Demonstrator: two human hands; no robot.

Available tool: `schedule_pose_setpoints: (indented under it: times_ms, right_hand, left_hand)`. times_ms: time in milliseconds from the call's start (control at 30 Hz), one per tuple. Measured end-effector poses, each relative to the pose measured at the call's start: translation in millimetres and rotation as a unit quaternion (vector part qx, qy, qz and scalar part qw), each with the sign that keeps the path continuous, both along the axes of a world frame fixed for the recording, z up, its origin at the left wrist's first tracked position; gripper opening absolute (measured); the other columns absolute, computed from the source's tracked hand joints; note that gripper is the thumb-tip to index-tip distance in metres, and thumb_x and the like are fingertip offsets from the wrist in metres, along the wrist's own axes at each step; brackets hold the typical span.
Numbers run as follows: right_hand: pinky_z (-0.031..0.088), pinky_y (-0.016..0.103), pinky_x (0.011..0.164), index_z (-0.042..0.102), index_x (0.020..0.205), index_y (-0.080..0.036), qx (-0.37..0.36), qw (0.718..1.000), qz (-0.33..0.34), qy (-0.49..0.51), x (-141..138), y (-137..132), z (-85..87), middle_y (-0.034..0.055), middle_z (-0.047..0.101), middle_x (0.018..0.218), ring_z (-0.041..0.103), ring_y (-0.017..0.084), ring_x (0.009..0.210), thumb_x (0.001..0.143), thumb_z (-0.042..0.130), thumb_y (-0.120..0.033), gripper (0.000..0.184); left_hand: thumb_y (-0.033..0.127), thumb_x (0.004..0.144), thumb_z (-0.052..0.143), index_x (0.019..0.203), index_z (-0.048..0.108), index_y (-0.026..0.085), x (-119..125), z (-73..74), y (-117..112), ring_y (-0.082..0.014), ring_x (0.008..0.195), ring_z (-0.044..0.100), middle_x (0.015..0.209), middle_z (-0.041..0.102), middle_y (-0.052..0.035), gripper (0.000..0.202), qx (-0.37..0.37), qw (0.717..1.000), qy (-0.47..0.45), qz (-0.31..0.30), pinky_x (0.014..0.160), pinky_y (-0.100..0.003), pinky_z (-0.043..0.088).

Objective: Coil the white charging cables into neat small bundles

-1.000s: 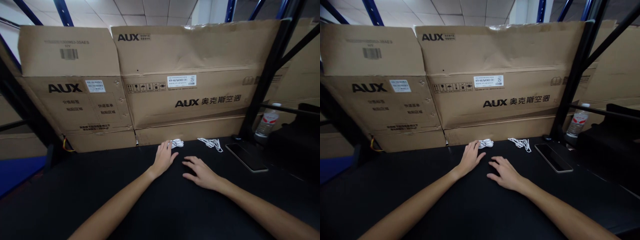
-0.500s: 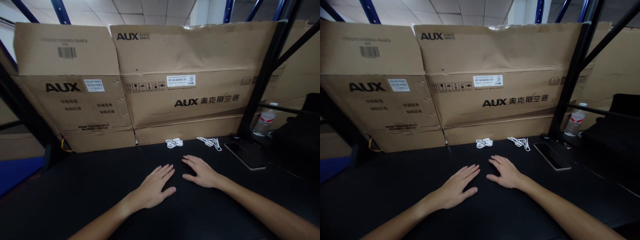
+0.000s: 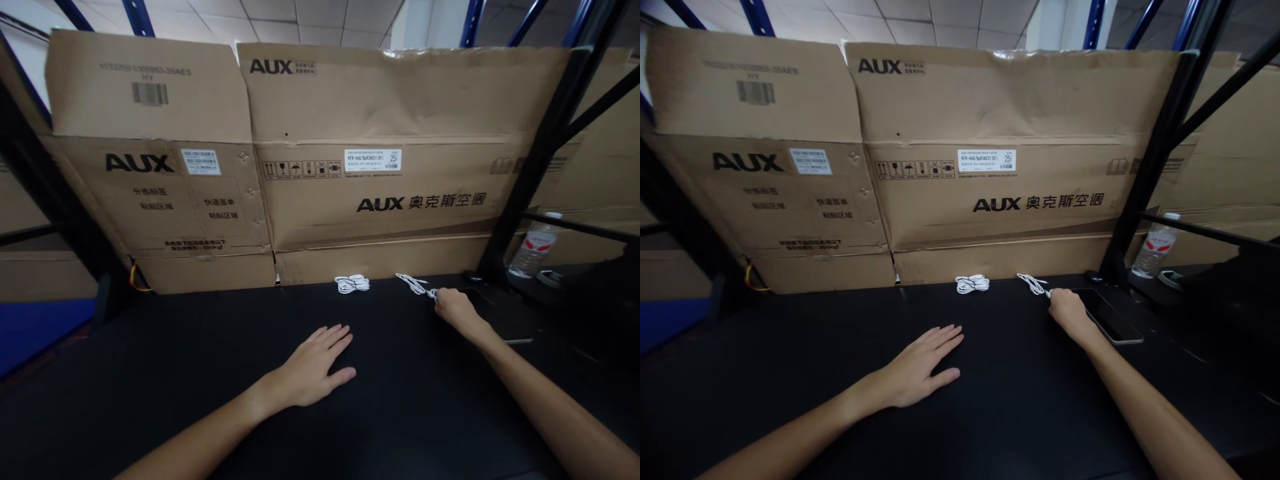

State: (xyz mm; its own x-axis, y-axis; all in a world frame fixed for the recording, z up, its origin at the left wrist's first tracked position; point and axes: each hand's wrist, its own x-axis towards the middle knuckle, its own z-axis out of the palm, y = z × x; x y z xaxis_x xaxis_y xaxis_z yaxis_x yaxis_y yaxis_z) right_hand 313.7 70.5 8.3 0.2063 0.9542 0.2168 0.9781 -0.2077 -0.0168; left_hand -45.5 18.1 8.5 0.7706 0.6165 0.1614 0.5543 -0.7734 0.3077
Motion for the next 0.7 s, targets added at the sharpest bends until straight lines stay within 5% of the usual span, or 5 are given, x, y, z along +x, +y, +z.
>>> schedule_pose_setpoints:
  times_ms: [167,267,367,500,700]
  right_hand:
    - [0.044,0.028,0.064,0.057,0.089,-0.014,0.046,0.994,0.085,0.05,-32.2,-19.8,15.9,0.0116,0.065,0.081,0.063,0.021,0.074,0.086,0.043,-0.021,0.016]
    - [0.048,0.028,0.063,0.055,0.092,-0.017,0.085,0.914,0.299,0.262,-63.4,-34.6,14.1,0.009,0.065,0.088,0.062,0.017,0.07,0.091,0.035,-0.028,0.023]
    - [0.043,0.038,0.093,0.052,0.115,-0.02,0.058,0.845,0.433,0.308,-87.4,-45.7,5.9,0.0112,0.049,0.131,0.049,0.023,0.117,0.085,0.051,-0.034,0.033]
    - [0.03,0.045,0.106,0.031,0.139,-0.022,-0.019,0.851,0.449,0.272,-95.7,-48.5,-8.4,0.0121,0.033,0.144,0.031,0.025,0.132,0.077,0.062,-0.044,0.072]
    - [0.026,0.049,0.108,0.034,0.14,-0.016,-0.028,0.888,0.412,0.202,-99.7,-40.2,-22.9,0.015,0.035,0.144,0.029,0.029,0.133,0.078,0.054,-0.059,0.078]
  left_hand:
    - [0.058,0.087,0.042,0.142,0.03,0.021,-0.9,-5.2,-1.3,-0.0284,0.135,0.026,0.147,0.03,-0.0097,0.066,0.002,0.999,-0.016,0.047,0.109,-0.047,0.025]
    - [0.065,0.082,0.044,0.141,0.03,0.013,-0.1,-8.8,0.9,-0.0314,0.134,0.027,0.147,0.029,-0.0156,0.08,0.009,0.995,-0.011,0.102,0.108,-0.047,0.027]
    - [0.07,0.074,0.05,0.142,0.028,0.01,-2.8,-12.2,8.9,-0.0338,0.133,0.028,0.146,0.029,-0.0184,0.094,0.027,0.99,-0.018,0.136,0.107,-0.048,0.028]
    - [0.069,0.076,0.047,0.14,0.033,0.013,-13.0,-12.7,22.8,-0.0332,0.134,0.026,0.146,0.03,-0.0159,0.086,0.024,0.991,0.004,0.128,0.108,-0.048,0.026]
    - [0.055,0.084,0.05,0.143,0.023,0.023,-15.2,-4.2,28.9,-0.0275,0.136,0.024,0.151,0.019,-0.0093,0.072,-0.018,0.998,-0.032,0.058,0.109,-0.045,0.026]
